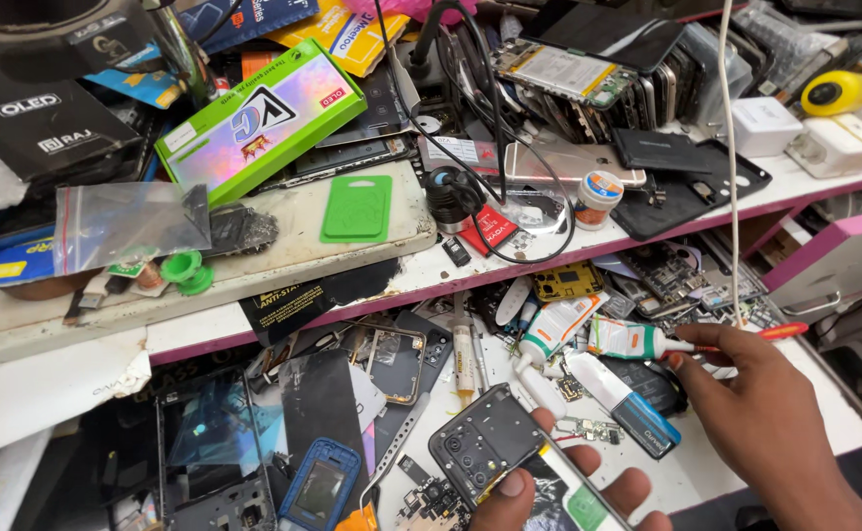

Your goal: The person unscrews several small components inside a disassembled mobile phone with a screwdriver and applies adhesive from a small tube to the edges of the device's internal frame.

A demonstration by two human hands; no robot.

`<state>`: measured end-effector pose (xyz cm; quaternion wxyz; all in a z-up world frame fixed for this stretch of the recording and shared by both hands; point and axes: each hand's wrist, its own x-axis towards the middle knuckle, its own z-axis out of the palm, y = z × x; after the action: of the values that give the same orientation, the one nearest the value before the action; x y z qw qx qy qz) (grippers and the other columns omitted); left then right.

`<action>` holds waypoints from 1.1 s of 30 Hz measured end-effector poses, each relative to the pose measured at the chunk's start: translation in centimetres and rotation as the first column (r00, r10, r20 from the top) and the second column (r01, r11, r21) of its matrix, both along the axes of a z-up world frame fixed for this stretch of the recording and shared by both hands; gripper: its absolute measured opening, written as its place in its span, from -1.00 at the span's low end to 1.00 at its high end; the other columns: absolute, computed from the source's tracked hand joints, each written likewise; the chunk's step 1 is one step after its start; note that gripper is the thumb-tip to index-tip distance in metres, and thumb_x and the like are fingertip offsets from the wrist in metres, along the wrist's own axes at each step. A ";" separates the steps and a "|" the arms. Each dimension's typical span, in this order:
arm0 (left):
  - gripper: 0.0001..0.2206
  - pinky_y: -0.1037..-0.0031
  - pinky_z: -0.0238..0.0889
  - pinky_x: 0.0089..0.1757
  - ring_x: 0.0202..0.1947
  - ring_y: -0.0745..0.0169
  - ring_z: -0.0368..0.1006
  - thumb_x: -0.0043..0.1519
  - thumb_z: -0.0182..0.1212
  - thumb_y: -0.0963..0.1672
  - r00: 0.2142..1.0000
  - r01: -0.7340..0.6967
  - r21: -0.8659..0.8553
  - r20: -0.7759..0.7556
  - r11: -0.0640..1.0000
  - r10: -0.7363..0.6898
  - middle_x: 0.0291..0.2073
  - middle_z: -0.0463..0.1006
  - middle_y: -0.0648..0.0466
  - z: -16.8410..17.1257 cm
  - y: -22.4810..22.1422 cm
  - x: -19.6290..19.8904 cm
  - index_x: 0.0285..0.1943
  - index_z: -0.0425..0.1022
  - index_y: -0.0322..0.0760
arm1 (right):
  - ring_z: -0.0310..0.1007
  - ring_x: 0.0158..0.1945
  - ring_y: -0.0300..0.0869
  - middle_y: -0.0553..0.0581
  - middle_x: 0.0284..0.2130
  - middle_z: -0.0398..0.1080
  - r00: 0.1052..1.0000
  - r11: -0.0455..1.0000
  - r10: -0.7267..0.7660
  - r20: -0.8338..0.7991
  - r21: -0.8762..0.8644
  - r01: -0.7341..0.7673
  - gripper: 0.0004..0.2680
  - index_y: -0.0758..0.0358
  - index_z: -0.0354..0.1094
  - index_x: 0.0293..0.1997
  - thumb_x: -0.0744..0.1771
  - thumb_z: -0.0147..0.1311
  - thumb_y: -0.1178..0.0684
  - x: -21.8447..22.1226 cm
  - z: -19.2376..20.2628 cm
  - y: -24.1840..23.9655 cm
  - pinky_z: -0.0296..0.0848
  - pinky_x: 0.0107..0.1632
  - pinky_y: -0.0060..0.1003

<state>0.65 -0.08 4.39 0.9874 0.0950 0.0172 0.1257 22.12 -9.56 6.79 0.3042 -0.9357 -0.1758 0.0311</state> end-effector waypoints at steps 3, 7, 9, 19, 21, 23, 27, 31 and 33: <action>-0.42 -0.13 0.19 0.25 0.28 -0.40 0.37 0.25 0.05 0.00 1.000 0.017 -0.003 0.016 1.000 -0.017 0.22 0.46 -0.21 0.2 0.5 -0.6 0.48 0.15 -0.19 | 0.52 -0.33 0.02 0.26 -0.29 0.59 1.000 0.998 -0.018 -0.011 -0.055 0.017 -0.77 0.03 0.56 0.08 0.33 0.23 -0.06 -0.1 -0.1 0.3 0.51 -0.22 -0.11; -0.42 -0.16 0.18 0.26 0.29 -0.45 0.36 0.27 0.04 0.02 0.999 0.035 -0.029 0.031 0.999 -0.035 0.23 0.45 -0.22 0.5 0.6 -1.1 0.49 0.14 -0.17 | 0.55 -0.33 0.01 0.24 -0.34 0.54 1.000 1.000 0.002 0.014 -0.015 -0.002 -0.76 0.07 0.57 0.06 0.29 0.18 0.01 0.0 -0.2 0.2 0.51 -0.23 -0.12; -0.42 -0.18 0.17 0.26 0.30 -0.47 0.35 0.27 0.04 0.03 0.998 0.052 -0.024 0.028 0.998 -0.052 0.23 0.45 -0.23 0.7 0.6 -1.1 0.49 0.14 -0.17 | 0.60 -0.34 -0.02 0.24 -0.38 0.58 0.999 0.999 0.026 0.037 0.020 -0.026 -0.77 0.11 0.56 0.03 0.29 0.17 0.02 0.0 -0.3 0.2 0.51 -0.22 -0.14; -0.41 -0.19 0.22 0.23 0.24 -0.48 0.41 0.29 0.01 0.04 0.999 0.049 -0.023 -0.008 0.999 -0.049 0.20 0.44 -0.26 1.3 0.3 -1.3 0.50 0.12 -0.20 | 0.44 -0.44 -0.19 0.13 -0.47 0.49 0.997 0.978 0.000 -0.080 0.208 0.017 -0.81 0.16 0.57 0.02 0.33 0.14 0.08 -0.9 0.6 0.2 0.38 -0.34 -0.27; -0.39 -0.20 0.24 0.22 0.22 -0.48 0.42 0.27 0.01 0.04 0.999 0.040 -0.048 0.012 0.998 -0.039 0.18 0.44 -0.26 1.4 0.4 -1.0 0.51 0.13 -0.18 | 0.36 -0.46 -0.23 0.12 -0.52 0.50 0.994 0.952 0.015 -0.105 0.305 0.017 -0.81 0.20 0.56 0.02 0.34 0.14 0.11 -0.9 0.6 0.3 0.32 -0.39 -0.31; -0.38 -0.21 0.26 0.20 0.20 -0.47 0.44 0.25 0.00 0.05 0.999 0.031 -0.073 0.032 0.997 -0.028 0.17 0.44 -0.26 1.4 0.4 -0.9 0.52 0.13 -0.17 | 0.31 -0.44 -0.29 0.09 -0.48 0.47 0.990 0.877 0.064 -0.127 0.481 0.005 -0.82 0.31 0.54 0.02 0.34 0.14 0.15 -0.9 0.4 0.2 0.25 -0.39 -0.36; -0.35 -0.17 0.34 0.17 0.12 -0.47 0.50 0.25 0.00 0.07 0.991 0.055 0.029 -0.124 0.998 -0.051 0.14 0.47 -0.33 1.6 1.2 -1.7 0.53 0.15 -0.19 | 0.34 -0.37 -0.26 0.15 -0.40 0.43 0.974 0.640 0.220 -0.063 0.763 -0.095 -0.81 0.49 0.46 0.05 0.34 0.07 0.26 -1.1 0.2 -0.6 0.30 -0.29 -0.38; -0.31 -0.14 0.42 0.17 0.08 -0.46 0.53 0.28 -0.02 0.13 0.991 0.096 0.080 -0.099 0.992 -0.088 0.05 0.50 -0.49 1.6 1.9 -1.4 0.55 0.11 -0.26 | 0.39 -0.30 -0.14 0.26 -0.33 0.41 0.888 0.324 0.431 -0.157 0.946 0.010 -0.83 0.56 0.36 0.06 0.38 -0.01 0.30 -1.9 -0.3 -1.3 0.40 -0.16 -0.27; -0.29 -0.11 0.45 0.13 0.05 -0.46 0.54 0.26 -0.02 0.15 0.990 0.096 0.061 -0.113 0.993 -0.089 0.01 0.52 -0.54 1.8 2.0 -1.4 0.55 0.11 -0.23 | 0.43 -0.26 -0.08 0.30 -0.29 0.42 0.822 0.215 0.539 -0.182 0.974 0.074 -0.83 0.56 0.33 0.06 0.37 -0.06 0.32 -2.4 -0.7 -1.5 0.43 -0.11 -0.22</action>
<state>-0.79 1.90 6.23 0.9860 0.1353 0.0629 0.0749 19.72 -11.02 6.09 0.8311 -0.4699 -0.2192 0.2009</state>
